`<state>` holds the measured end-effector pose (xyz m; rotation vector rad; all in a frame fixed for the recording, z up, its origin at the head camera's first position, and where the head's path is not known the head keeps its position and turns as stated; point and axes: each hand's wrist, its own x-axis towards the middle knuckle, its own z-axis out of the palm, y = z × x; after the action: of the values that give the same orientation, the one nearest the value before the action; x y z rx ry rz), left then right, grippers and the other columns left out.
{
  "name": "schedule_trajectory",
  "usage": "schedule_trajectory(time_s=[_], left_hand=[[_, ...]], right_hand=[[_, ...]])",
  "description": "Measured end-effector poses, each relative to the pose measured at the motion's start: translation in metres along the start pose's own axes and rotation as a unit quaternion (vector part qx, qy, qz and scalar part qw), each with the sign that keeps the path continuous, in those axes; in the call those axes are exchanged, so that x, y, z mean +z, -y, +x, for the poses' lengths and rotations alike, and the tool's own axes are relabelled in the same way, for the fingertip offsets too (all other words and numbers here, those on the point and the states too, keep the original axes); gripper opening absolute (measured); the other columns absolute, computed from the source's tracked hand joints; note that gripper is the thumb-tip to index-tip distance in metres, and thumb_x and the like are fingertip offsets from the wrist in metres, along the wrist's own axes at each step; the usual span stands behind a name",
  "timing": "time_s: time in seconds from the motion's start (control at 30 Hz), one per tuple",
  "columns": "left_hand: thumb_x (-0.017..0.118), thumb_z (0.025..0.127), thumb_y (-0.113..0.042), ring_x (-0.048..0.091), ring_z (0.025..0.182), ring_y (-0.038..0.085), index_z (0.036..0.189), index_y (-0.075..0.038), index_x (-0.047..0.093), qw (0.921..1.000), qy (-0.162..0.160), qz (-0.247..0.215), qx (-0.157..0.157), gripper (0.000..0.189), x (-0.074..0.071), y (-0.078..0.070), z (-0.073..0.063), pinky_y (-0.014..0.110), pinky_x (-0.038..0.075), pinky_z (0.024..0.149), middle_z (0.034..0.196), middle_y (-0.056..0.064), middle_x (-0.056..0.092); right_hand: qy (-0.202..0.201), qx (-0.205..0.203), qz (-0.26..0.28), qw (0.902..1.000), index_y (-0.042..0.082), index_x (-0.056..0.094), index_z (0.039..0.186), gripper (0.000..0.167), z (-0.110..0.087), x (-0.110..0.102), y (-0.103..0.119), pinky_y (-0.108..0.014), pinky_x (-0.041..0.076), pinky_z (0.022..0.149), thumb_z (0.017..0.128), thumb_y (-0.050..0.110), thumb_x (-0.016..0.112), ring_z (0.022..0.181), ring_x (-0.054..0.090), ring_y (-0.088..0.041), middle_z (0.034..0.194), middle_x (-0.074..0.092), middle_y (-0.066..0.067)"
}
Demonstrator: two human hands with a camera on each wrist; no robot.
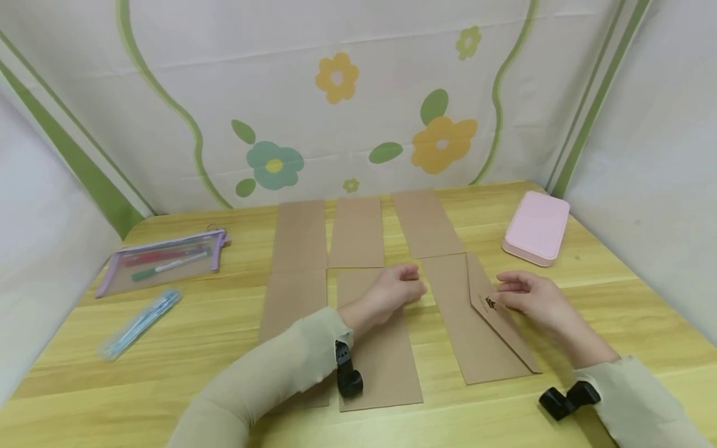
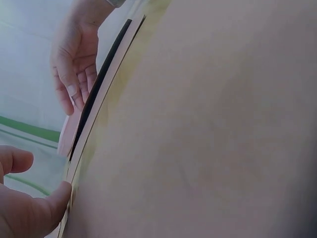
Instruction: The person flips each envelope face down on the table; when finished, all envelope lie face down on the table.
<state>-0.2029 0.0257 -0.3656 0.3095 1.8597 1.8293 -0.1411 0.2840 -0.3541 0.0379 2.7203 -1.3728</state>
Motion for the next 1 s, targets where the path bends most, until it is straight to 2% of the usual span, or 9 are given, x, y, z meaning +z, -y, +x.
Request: schedule_trajectory(time_s=[0.2, 0.47, 0.73, 0.9, 1.0], left_hand=[[0.058, 0.083, 0.001, 0.045, 0.124, 0.033, 0.139, 0.004, 0.034, 0.9999, 0.001, -0.005, -0.011, 0.061, 0.003, -0.004, 0.004, 0.036, 0.044, 0.098, 0.139, 0.023, 0.039], [0.058, 0.082, 0.0, 0.042, 0.127, 0.032, 0.138, 0.005, 0.035, 0.9996, 0.018, 0.015, -0.012, 0.061, 0.009, -0.004, 0.003, 0.034, 0.043, 0.098, 0.14, 0.023, 0.038], [0.057, 0.082, 0.001, 0.035, 0.132, 0.031, 0.138, 0.006, 0.034, 0.9997, 0.019, -0.005, -0.014, 0.061, 0.014, -0.005, 0.001, 0.035, 0.038, 0.103, 0.144, 0.021, 0.034], [0.055, 0.084, 0.003, 0.037, 0.131, 0.031, 0.138, 0.008, 0.034, 0.9993, 0.001, -0.036, -0.007, 0.058, 0.017, -0.001, 0.003, 0.036, 0.038, 0.103, 0.142, 0.023, 0.036], [0.055, 0.086, 0.002, 0.042, 0.127, 0.029, 0.136, 0.007, 0.037, 0.9991, -0.017, -0.039, -0.008, 0.054, 0.017, 0.002, 0.002, 0.035, 0.039, 0.102, 0.138, 0.021, 0.042]], right_hand=[[0.016, -0.006, -0.002, 0.9999, -0.014, 0.04, 0.13, 0.052, 0.005, 0.0, 0.005, -0.015, 0.048, 0.073, 0.088, 0.01, 0.06, 0.086, 0.054, 0.006, 0.118, 0.055, -0.03], [0.035, 0.005, 0.036, 0.9988, -0.014, 0.04, 0.129, 0.052, 0.003, 0.001, 0.005, -0.016, 0.049, 0.073, 0.087, 0.01, 0.061, 0.085, 0.055, 0.005, 0.118, 0.055, -0.031], [0.041, 0.013, 0.064, 0.997, -0.015, 0.039, 0.13, 0.052, 0.004, 0.001, 0.001, -0.015, 0.048, 0.075, 0.088, 0.008, 0.059, 0.088, 0.055, 0.005, 0.121, 0.053, -0.031], [0.033, 0.013, 0.075, 0.9965, -0.015, 0.039, 0.13, 0.051, 0.004, 0.001, -0.001, -0.013, 0.047, 0.076, 0.089, 0.009, 0.059, 0.088, 0.054, 0.008, 0.124, 0.051, -0.031], [0.033, 0.015, 0.08, 0.9961, -0.015, 0.039, 0.13, 0.053, 0.003, 0.002, -0.001, -0.012, 0.046, 0.077, 0.089, 0.012, 0.06, 0.089, 0.055, 0.008, 0.126, 0.05, -0.031]])
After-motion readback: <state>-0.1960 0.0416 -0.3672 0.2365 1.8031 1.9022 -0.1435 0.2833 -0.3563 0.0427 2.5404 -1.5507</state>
